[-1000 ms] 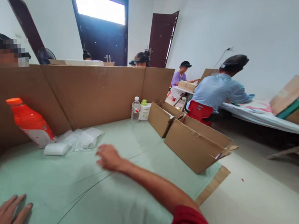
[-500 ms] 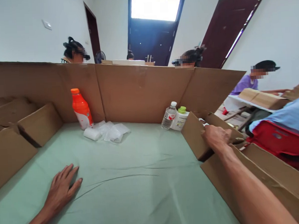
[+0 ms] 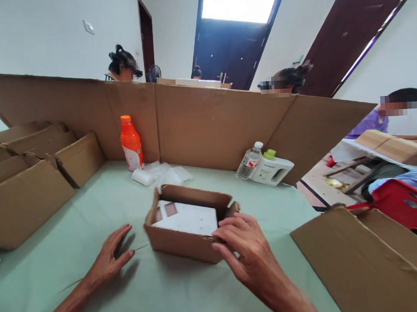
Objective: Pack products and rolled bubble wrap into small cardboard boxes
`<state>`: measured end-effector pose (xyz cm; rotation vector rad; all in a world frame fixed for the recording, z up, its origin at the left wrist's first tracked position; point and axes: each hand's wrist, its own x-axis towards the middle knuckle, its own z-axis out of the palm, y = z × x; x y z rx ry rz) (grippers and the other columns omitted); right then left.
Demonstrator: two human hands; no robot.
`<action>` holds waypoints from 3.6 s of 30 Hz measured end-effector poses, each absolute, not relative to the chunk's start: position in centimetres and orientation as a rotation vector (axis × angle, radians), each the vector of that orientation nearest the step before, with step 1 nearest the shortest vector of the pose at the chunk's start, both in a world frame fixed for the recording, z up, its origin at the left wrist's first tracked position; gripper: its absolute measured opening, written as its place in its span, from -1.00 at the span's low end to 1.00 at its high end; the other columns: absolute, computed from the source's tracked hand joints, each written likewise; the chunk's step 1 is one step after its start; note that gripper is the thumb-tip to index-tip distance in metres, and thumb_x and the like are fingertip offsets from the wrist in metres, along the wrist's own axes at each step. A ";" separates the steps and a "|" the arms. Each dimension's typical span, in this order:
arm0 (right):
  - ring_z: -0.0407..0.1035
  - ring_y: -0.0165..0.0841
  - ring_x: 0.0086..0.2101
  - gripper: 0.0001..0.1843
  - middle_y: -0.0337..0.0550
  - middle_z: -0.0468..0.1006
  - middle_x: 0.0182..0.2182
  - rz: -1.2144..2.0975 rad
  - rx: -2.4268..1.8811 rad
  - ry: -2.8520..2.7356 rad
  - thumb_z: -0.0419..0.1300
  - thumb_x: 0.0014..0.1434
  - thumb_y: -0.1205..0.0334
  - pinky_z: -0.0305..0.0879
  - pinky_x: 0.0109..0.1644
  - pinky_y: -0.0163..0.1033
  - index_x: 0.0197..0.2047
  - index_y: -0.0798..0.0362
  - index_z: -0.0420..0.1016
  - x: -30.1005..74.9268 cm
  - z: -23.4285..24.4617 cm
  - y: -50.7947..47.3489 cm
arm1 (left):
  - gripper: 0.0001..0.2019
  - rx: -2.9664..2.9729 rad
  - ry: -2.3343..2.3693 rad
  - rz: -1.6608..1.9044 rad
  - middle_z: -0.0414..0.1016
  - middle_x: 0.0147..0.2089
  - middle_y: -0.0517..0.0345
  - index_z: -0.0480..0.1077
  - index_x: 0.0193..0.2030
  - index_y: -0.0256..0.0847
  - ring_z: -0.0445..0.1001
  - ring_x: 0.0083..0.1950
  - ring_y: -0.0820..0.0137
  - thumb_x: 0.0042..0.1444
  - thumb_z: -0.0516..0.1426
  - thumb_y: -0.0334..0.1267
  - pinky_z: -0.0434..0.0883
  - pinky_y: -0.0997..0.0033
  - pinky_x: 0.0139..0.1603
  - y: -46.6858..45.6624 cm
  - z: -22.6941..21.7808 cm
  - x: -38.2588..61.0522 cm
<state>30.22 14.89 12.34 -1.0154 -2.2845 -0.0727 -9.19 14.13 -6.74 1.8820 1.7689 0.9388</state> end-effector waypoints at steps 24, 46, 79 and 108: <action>0.28 -0.08 0.26 -0.31 -0.07 0.55 0.15 1.107 -1.428 -1.166 0.12 0.20 -0.36 0.28 0.30 -0.02 0.15 -0.03 0.57 19.6 -3.3 14.4 | -0.46 1.244 1.628 1.244 0.62 -0.02 -0.09 0.40 0.02 -0.25 0.58 0.03 0.01 -0.12 0.16 -0.05 0.55 0.12 0.01 15.3 -3.9 -10.0; 0.32 0.05 0.24 -0.20 -0.09 0.56 0.14 0.888 -1.607 -0.984 0.16 0.17 -0.31 0.38 0.25 0.04 0.34 -0.01 0.38 24.2 -7.5 17.1 | -0.38 2.135 1.719 0.850 0.35 0.35 -0.19 0.40 0.23 -0.32 0.27 0.38 0.04 -0.05 0.04 -0.52 0.21 -0.05 0.40 31.1 -1.0 -11.9; 0.39 -0.01 0.10 -0.29 -0.01 0.58 0.05 0.915 -1.591 -1.010 0.15 0.18 -0.35 0.41 0.07 -0.08 0.10 0.09 0.55 22.6 -4.0 18.3 | -0.60 2.254 1.748 0.595 0.55 -0.14 0.03 0.47 0.05 -0.22 0.51 -0.04 0.17 0.05 0.10 -0.26 0.33 0.06 0.17 17.4 2.6 -17.7; 0.41 -0.10 0.01 -0.32 0.03 0.53 0.06 1.027 -1.356 -0.942 0.21 0.17 -0.30 0.24 0.21 0.07 0.12 0.08 0.46 22.5 -4.1 18.5 | -0.45 2.001 1.505 0.776 0.46 0.26 -0.01 0.27 0.33 -0.15 0.42 0.25 0.19 0.17 0.04 -0.34 0.43 0.15 0.19 21.9 3.9 -11.5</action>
